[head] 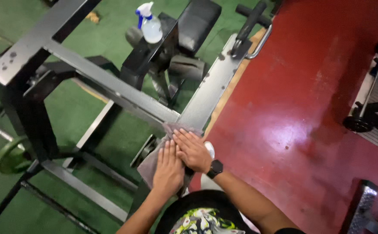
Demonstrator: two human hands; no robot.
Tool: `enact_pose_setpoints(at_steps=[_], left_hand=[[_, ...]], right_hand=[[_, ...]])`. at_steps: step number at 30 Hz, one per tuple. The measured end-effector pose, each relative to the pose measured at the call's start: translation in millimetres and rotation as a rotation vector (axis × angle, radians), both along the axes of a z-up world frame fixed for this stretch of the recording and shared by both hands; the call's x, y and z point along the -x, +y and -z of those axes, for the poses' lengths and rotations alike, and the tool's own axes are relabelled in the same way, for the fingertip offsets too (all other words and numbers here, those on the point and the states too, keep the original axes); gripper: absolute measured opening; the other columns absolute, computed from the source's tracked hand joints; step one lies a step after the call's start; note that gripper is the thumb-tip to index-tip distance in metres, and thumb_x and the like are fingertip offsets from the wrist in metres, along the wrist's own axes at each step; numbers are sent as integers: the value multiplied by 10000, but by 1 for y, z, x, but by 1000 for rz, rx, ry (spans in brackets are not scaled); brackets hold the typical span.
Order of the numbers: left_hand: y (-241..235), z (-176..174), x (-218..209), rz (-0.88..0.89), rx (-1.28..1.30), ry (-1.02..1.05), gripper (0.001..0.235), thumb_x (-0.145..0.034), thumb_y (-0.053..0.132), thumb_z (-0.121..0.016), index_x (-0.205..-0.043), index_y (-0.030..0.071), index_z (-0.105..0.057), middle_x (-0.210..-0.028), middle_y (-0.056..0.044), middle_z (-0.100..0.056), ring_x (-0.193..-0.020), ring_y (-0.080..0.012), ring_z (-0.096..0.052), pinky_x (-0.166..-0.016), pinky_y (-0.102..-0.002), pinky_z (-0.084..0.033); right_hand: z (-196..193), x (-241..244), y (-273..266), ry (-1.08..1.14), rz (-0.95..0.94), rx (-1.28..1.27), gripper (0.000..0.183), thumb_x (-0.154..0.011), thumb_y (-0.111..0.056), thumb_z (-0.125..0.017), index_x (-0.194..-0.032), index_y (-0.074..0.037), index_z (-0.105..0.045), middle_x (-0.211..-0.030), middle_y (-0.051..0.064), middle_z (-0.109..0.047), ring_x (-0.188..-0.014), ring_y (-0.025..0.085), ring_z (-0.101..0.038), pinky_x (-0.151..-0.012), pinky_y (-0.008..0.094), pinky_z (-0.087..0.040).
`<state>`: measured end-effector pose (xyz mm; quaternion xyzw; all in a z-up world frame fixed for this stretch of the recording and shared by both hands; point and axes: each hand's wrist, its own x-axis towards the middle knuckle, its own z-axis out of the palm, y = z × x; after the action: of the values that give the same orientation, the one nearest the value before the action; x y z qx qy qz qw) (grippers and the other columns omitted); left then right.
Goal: The person wipes the metal frame of a gym machine using a grey cloth. The camera is shaky throughout the video, but the person continues to wipe the equipment with both hands.
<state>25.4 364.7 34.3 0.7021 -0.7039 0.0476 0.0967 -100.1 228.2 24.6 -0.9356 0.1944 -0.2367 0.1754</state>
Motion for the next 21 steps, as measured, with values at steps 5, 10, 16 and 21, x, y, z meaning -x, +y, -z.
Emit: enact_pose_setpoints(at_steps=[5,10,16,21], left_hand=[[-154,26,30,38,134,18,787,-978,456,-561,-1566,-64,-497,-1641,-349,-452,-1558,-482,-415,-1269,-597,-325],[-333,60,70,-38,265,79,890,-1012,597,-476,-1542,-119,-485,-1620,-395,-442,-1560,-534,-391,-1287,-659,-255],[-394,40,73,-33,151,181,798,-952,365,-506,-1571,-134,-431,-1665,-395,-368,-1612,-540,-271,-1311,-665,-174],[-332,35,42,50,-75,199,952,-964,591,-539,-1656,-44,-385,-1766,-269,-304,-1669,-413,-221,-1371,-574,-102]], right_hand=[[74,22,-180,57,-64,161,506,-1112,-371,-474,-1474,-58,-637,-1508,215,-615,-1432,440,-538,-1217,582,-364],[67,51,-332,-6,52,186,554,-1167,-370,-366,-1648,-128,-499,-1669,147,-510,-1532,419,-466,-1205,529,-386],[58,54,-379,94,184,118,520,-1209,-392,-286,-1682,-248,-445,-1724,13,-455,-1565,286,-455,-1225,489,-391],[60,49,-332,172,257,218,619,-1194,-530,-321,-1681,-167,-444,-1752,102,-392,-1605,354,-366,-1275,553,-311]])
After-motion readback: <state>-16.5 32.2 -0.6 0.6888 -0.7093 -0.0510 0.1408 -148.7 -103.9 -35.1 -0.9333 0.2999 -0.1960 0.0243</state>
